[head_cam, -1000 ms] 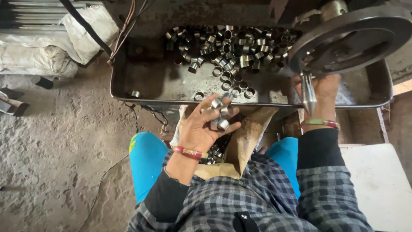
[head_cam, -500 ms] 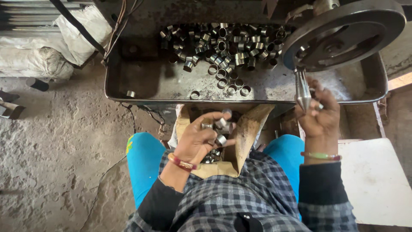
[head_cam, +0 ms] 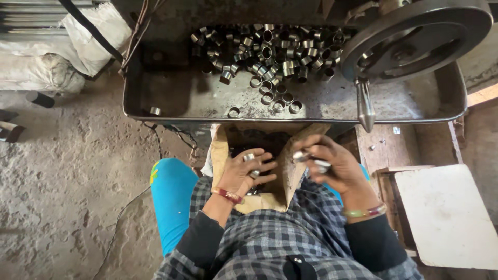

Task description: The person sits at a metal parts bin and repeatedly picks up small cylindrical metal pieces, transferring them from the bin into a paper bag on their lap. The person handles the parts by hand, moving them in small batches.

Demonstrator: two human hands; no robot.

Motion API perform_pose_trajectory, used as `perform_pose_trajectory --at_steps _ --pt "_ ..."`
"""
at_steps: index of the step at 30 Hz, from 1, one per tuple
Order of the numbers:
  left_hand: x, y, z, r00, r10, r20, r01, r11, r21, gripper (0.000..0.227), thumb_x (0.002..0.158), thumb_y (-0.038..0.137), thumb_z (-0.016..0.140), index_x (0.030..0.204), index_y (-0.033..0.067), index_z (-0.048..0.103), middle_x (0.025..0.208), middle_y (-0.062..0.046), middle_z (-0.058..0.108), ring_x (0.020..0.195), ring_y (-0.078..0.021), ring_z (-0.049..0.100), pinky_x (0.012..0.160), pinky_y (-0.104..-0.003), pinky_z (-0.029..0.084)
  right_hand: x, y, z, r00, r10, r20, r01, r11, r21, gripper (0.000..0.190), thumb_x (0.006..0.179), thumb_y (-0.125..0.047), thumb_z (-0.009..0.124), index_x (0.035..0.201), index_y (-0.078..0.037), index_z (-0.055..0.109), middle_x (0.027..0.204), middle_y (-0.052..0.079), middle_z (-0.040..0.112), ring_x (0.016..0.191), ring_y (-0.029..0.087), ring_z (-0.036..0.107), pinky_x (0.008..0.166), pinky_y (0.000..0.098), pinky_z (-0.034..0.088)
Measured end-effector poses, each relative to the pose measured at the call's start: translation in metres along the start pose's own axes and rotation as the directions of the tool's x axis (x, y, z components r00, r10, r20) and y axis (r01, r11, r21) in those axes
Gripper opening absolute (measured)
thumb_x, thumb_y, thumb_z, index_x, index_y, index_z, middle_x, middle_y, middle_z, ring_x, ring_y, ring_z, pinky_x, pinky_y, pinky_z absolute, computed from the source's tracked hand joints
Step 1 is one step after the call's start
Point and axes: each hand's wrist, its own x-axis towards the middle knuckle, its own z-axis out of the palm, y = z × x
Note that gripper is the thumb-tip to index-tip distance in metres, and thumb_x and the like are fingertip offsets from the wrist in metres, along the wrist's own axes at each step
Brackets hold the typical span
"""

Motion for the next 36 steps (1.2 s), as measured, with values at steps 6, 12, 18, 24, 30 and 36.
perform_pose_trajectory --at_steps 6,12,18,24,30,36 --pt "-0.005 -0.008 0.013 0.998 0.030 0.052 -0.018 0.978 -0.206 0.034 0.100 0.030 0.059 0.122 0.0047 0.060 0.114 -0.013 0.070 0.097 -0.0268 0.070 0.077 -0.045 0.062 0.021 0.006 0.063 0.982 0.191 -0.011 -0.173 0.861 -0.479 0.036 0.096 -0.013 0.062 0.128 0.003 0.059 0.108 0.017 0.071 0.072 0.021 0.075 0.052 0.0298 0.061" --pt "-0.015 -0.004 0.020 0.999 0.041 0.014 -0.036 0.965 -0.261 0.031 0.100 0.028 0.058 0.121 0.0050 0.062 0.112 -0.009 0.070 0.094 -0.0257 0.070 0.078 -0.043 0.062 0.021 0.006 0.080 0.987 0.140 -0.076 -0.159 0.867 -0.472 0.037 0.098 -0.018 0.057 0.128 0.003 0.057 0.115 0.011 0.075 0.070 0.020 0.075 0.047 0.0282 0.057" --pt "-0.022 0.002 0.023 0.999 -0.004 -0.045 -0.006 0.978 -0.208 0.037 0.092 0.027 0.055 0.117 0.0024 0.064 0.101 -0.009 0.071 0.090 -0.0250 0.073 0.075 -0.048 0.064 0.021 0.003 0.074 0.990 0.015 -0.144 -0.104 0.765 -0.635 0.040 0.096 -0.011 0.061 0.134 0.000 0.056 0.114 0.014 0.073 0.068 0.015 0.069 0.043 0.0271 0.052" --pt "-0.011 -0.007 0.021 0.995 0.092 0.022 -0.081 0.950 -0.300 0.029 0.101 0.025 0.059 0.118 0.0022 0.062 0.110 -0.014 0.072 0.093 -0.0262 0.072 0.077 -0.040 0.062 0.011 0.011 0.098 0.998 0.053 -0.018 -0.046 0.585 -0.810 0.059 0.085 -0.003 0.066 0.142 -0.006 0.051 0.119 0.010 0.071 0.070 0.016 0.075 0.042 0.0282 0.057" --pt "-0.022 0.003 0.025 0.988 -0.002 -0.152 -0.021 0.988 -0.152 0.032 0.090 0.024 0.060 0.114 0.0034 0.063 0.107 -0.015 0.075 0.093 -0.0298 0.075 0.074 -0.042 0.064 0.008 -0.002 0.078 0.993 -0.002 -0.119 -0.107 0.424 -0.899 0.051 0.093 -0.021 0.062 0.143 -0.015 0.056 0.106 0.007 0.080 0.070 0.019 0.075 0.051 0.0265 0.056" --pt "-0.046 0.015 0.039 0.733 0.663 0.149 -0.306 0.127 0.944 0.028 0.090 0.020 0.072 0.113 0.0051 0.074 0.105 -0.017 0.076 0.097 -0.0310 0.071 0.082 -0.039 0.056 -0.037 -0.025 -0.075 0.864 -0.370 -0.341 -0.336 0.080 -0.938 0.032 0.094 -0.034 0.069 0.124 -0.023 0.074 0.086 0.014 0.079 0.074 0.021 0.076 0.068 0.0366 0.058"
